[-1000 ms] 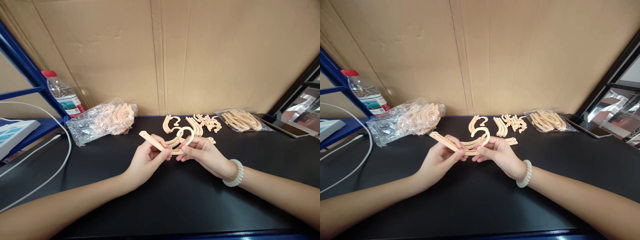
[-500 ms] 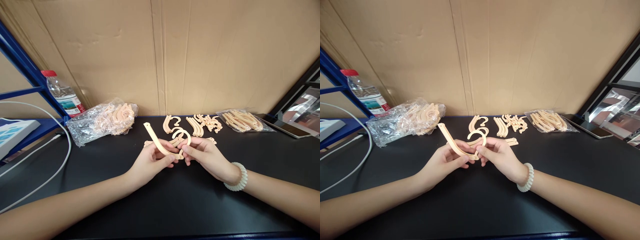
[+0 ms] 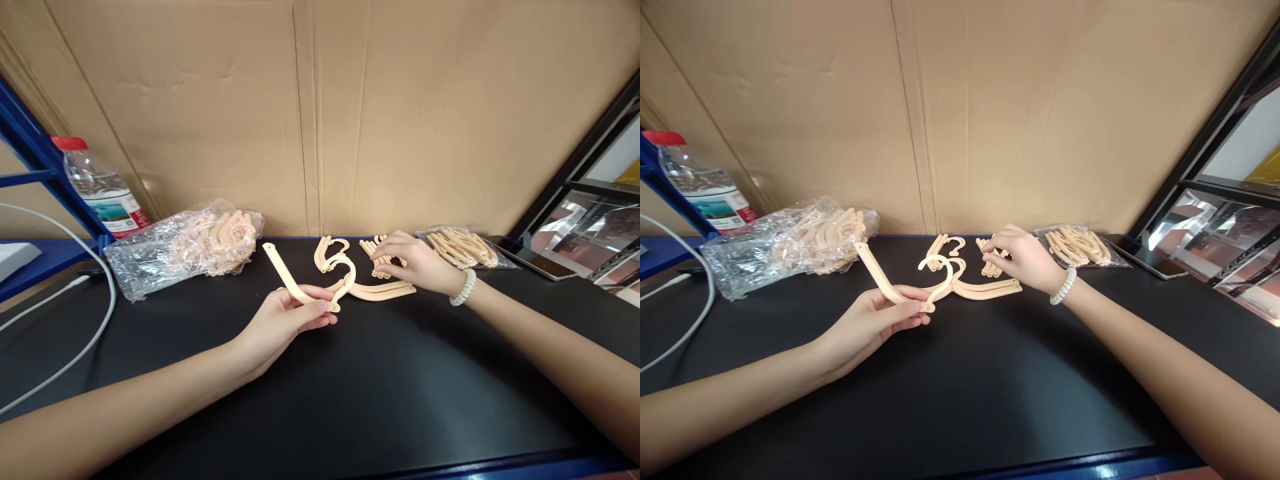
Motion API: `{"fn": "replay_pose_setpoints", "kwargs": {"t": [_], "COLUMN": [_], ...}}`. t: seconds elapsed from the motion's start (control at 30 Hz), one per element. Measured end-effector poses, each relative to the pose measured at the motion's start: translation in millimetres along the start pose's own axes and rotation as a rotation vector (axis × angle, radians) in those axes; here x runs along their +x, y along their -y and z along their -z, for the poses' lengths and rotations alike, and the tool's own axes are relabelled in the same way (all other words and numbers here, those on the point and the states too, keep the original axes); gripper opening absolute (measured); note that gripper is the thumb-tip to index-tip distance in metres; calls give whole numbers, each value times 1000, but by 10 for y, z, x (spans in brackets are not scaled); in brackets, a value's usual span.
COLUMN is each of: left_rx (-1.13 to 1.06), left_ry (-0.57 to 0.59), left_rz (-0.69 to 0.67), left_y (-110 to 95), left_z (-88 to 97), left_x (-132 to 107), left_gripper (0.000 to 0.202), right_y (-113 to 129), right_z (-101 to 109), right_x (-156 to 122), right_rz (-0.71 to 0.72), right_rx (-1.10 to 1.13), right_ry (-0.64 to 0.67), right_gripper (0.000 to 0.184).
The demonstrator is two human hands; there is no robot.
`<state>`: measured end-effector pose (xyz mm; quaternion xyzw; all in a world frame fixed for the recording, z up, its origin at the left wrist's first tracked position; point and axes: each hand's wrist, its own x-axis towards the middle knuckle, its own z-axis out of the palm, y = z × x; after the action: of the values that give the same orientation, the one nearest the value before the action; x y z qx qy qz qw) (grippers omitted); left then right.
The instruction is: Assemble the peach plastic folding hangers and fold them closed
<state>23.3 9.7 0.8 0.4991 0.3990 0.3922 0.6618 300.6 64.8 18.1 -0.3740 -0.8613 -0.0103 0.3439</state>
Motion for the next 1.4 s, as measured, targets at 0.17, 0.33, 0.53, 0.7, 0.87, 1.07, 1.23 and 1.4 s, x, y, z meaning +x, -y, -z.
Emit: {"fn": "replay_pose_setpoints", "kwargs": {"t": [0.17,0.33,0.53,0.7,0.87,1.07,1.23,1.4], "left_rx": [-63,-104,-144,-155,-148,-163,-170,-154], "left_ry": [14,34,58,54,71,65,64,58], "left_rz": [19,29,32,34,21,12,19,25], "left_y": [-8,-8,9,13,3,15,26,19], "left_z": [7,17,30,29,17,26,19,-1], "left_x": [13,29,53,39,22,31,39,16], "left_gripper": [22,23,23,23,23,23,22,24], "right_y": [-149,-193,-216,-213,-170,-12,276,547], "right_z": [-154,-290,-277,-307,-305,-199,-145,-193], "right_x": [-1,10,2,0,21,-18,-39,-75], "right_rz": [121,145,111,55,-27,-249,-439,-565], "right_rx": [-111,-111,-84,-54,41,223,705,1037], "right_ry": [232,251,230,212,97,-139,-160,-134], "right_gripper": [14,16,15,14,15,27,30,25]}}
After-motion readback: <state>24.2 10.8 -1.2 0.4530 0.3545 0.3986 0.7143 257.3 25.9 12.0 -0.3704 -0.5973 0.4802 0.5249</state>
